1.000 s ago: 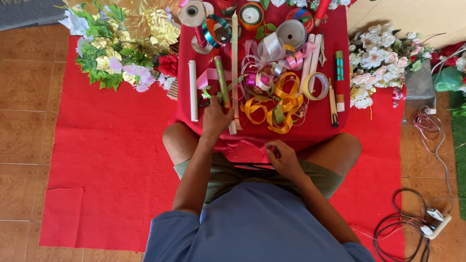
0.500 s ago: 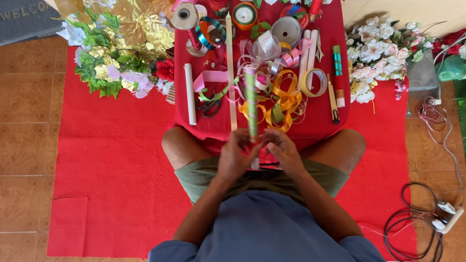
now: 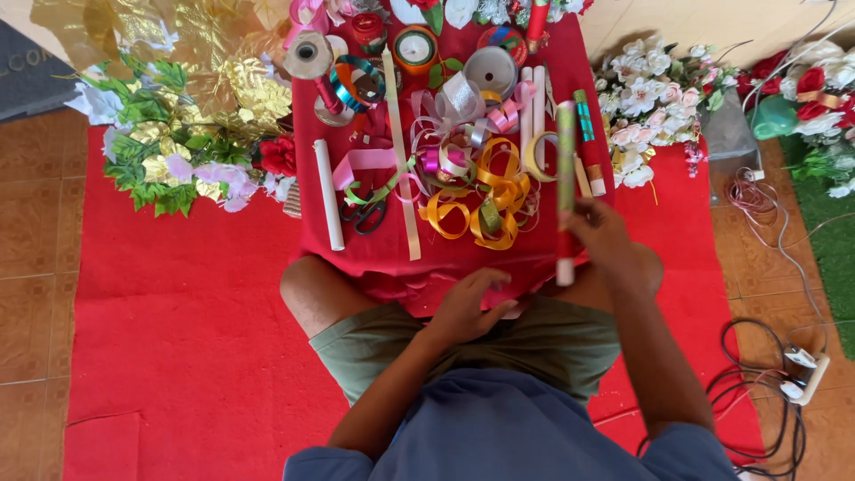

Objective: The person wraps decorative ribbon and paper around several cardboard tubes by hand, securing the ends.

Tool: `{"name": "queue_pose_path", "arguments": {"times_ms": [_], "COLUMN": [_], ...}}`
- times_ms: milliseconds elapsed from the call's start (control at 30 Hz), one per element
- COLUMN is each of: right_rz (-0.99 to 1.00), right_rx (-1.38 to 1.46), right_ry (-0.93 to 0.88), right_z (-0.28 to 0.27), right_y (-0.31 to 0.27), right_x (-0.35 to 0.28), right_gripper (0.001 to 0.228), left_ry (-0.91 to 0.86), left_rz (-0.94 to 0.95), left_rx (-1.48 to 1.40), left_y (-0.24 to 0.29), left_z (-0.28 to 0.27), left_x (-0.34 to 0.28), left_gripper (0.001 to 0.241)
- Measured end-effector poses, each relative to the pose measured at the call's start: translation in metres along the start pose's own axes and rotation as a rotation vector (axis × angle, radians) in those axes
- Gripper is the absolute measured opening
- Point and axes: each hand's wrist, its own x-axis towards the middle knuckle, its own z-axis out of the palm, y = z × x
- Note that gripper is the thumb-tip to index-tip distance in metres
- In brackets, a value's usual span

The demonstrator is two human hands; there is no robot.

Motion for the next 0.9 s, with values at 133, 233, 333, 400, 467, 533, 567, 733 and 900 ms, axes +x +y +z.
{"name": "queue_pose_path", "arguments": {"times_ms": [133,233,333,400,467,533,567,733,900], "right_rz": [0.111,0.086,0.131,0.185,0.16,0.142,0.129,0.012,-0.127], "right_rx": [-0.294,-0.654,-0.726,-0.845,-0.892,-0.937,-0.937,-0.786,-0.739], "right_ry": [0.053,0.018,-0.011,-0.012,0.015,0.046,0.042,0.092,0.263], "right_z": [-0.04,-0.054,-0.052,-0.049,-0.043,-0.042,-0.042,-0.057,-0.08], "right_y": [-0.014,0.001,0.015,0.032,0.048,0.044,0.031,0.028,0.066], "right_x": [0.063,0.105,0.133,0.154,0.169,0.168,0.16,0.143,0.133], "right_gripper": [0.052,0.055,0.053,0.054,0.051,0.047,0.05,0.044,0.023], "left_ry": [-0.124,-0.068,0.062,0.09,0.084,0.071,0.051,-0.021,-0.043], "left_rz": [-0.146,-0.314,-0.439,-0.462,-0.446,-0.431,-0.414,-0.392,-0.372], "left_rx": [-0.157,-0.061,-0.057,-0.057,-0.041,-0.025,-0.007,-0.024,-0.015], "left_y": [-0.082,-0.133,-0.151,-0.167,-0.166,-0.164,-0.163,-0.147,-0.132], "left_z": [-0.007,-0.011,-0.004,0.003,0.005,0.008,0.008,0.002,-0.002], "left_x": [-0.047,-0.081,-0.089,-0.09,-0.089,-0.087,-0.086,-0.08,-0.077], "left_gripper": [0.019,0.021,0.02,0.019,0.018,0.018,0.019,0.019,0.019]}}
